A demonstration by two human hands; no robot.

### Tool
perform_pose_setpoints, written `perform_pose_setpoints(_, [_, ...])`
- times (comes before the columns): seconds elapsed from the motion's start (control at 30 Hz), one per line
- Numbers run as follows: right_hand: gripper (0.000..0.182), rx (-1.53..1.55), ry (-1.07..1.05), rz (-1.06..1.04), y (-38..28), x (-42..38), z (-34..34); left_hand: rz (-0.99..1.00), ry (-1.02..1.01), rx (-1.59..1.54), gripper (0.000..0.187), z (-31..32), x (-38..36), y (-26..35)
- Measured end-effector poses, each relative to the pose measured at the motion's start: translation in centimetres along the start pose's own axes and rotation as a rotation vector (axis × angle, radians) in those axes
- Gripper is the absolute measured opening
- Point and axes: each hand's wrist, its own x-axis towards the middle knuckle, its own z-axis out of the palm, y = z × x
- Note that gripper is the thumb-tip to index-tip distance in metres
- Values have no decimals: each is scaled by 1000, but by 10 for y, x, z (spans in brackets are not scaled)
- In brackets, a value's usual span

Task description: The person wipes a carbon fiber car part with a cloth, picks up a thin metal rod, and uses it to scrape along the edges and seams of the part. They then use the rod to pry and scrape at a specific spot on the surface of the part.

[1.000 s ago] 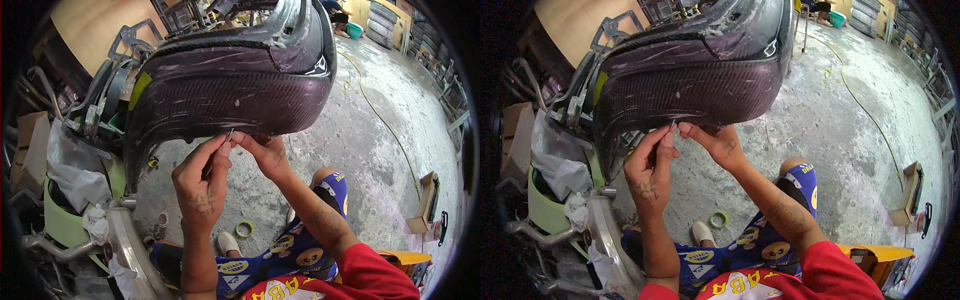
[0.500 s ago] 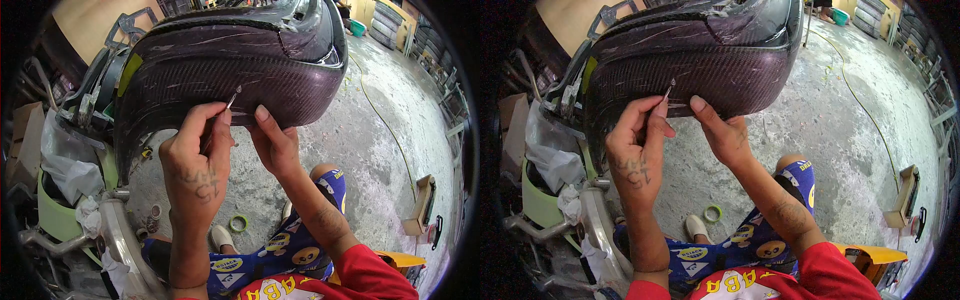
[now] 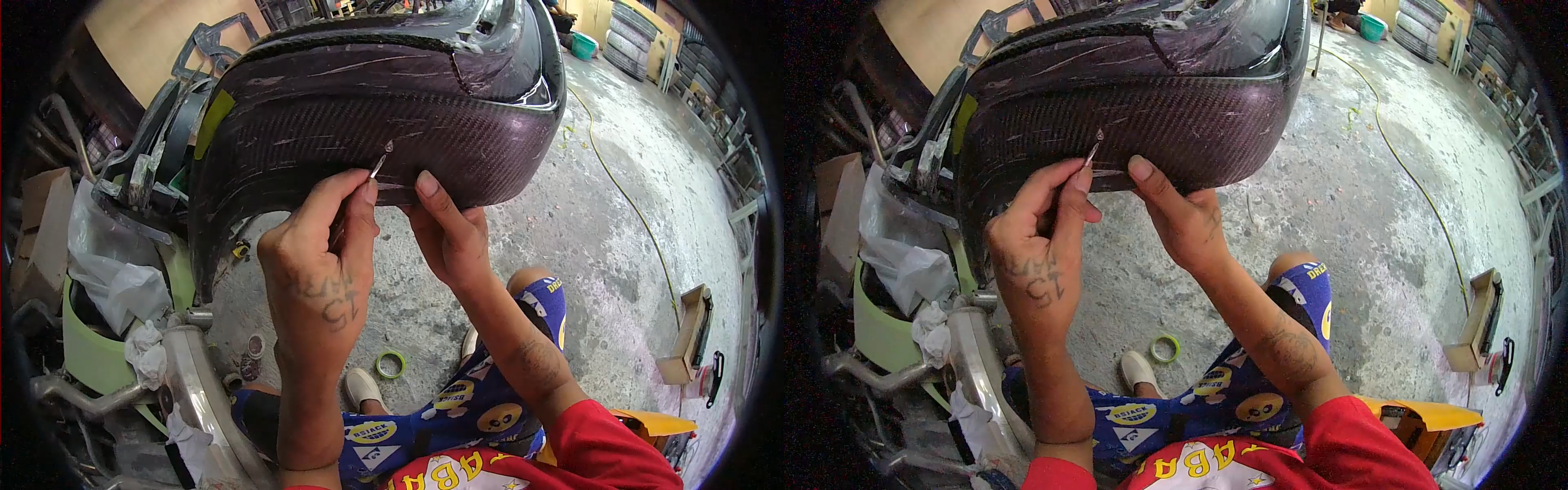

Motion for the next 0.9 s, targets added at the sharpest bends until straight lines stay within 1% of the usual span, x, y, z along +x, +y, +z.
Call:
perform_pose_setpoints(0.03, [36, -94, 31, -8, 0, 0, -3, 1, 1, 0, 21, 0, 1, 0])
perform_pose_setpoints(0.07, [32, -189, 62, -17, 1, 0, -4, 23, 8, -14, 17, 0, 2, 0])
perform_pose_setpoints(0.1, [32, -189, 62, -17, 1, 0, -4, 45, 15, -29, 13, 1, 2, 0])
perform_pose_setpoints(0.17, [31, -154, 68, -3, 1, 1, -4, 33, 5, -30, 13, -1, 2, 5])
perform_pose_setpoints(0.2, [31, -154, 69, -3, 1, 0, -3, 21, -5, -31, 13, -2, 2, 6])
perform_pose_setpoints(0.23, [35, -134, 50, 10, -1, 0, -2, 22, -5, -31, 13, -1, 3, 6])
perform_pose_setpoints(0.27, [42, -114, 32, 23, -2, 0, -1, 59, 4, -22, 13, -1, 3, 4])
perform_pose_setpoints(0.3, [42, -115, 33, 22, -3, 0, 0, 96, 14, -13, 13, 0, 3, 3])
perform_pose_setpoints(0.4, [42, -89, 21, 19, -4, 0, 0, 89, 6, 30, 12, -1, 4, 5])
perform_pose_setpoints(0.43, [41, -127, 22, 23, -4, 1, 0, 89, 6, 30, 12, -1, 4, 6])
perform_pose_setpoints(0.47, [40, -165, 24, 27, -5, 1, -1, 79, 9, 42, 12, -1, 4, 8])
perform_pose_setpoints(0.53, [39, -128, 18, 20, -5, 0, 0, 70, 12, 52, 11, -1, 4, 12])
perform_pose_setpoints(0.6, [39, -92, 11, 13, -5, 0, 5, -3, -23, 82, 11, -3, 5, 17])
perform_pose_setpoints(0.63, [35, -76, 43, -10, -5, 0, 8, -2, -22, 82, 11, -3, 5, 16])
perform_pose_setpoints(0.7, [34, -59, 74, -36, -5, 1, 7, 84, -21, 67, 12, -2, 6, 10])
perform_pose_setpoints(0.77, [35, -187, 42, -10, -3, 1, -3, 96, -26, 78, 13, -2, 5, 6])
perform_pose_setpoints(0.83, [35, -160, 39, -28, -3, 1, 0, 106, -30, 91, 13, -1, 4, 5])
perform_pose_setpoints(0.9, [36, -134, 35, -45, -3, 2, 1, 62, -20, 73, 14, 0, 2, 6])
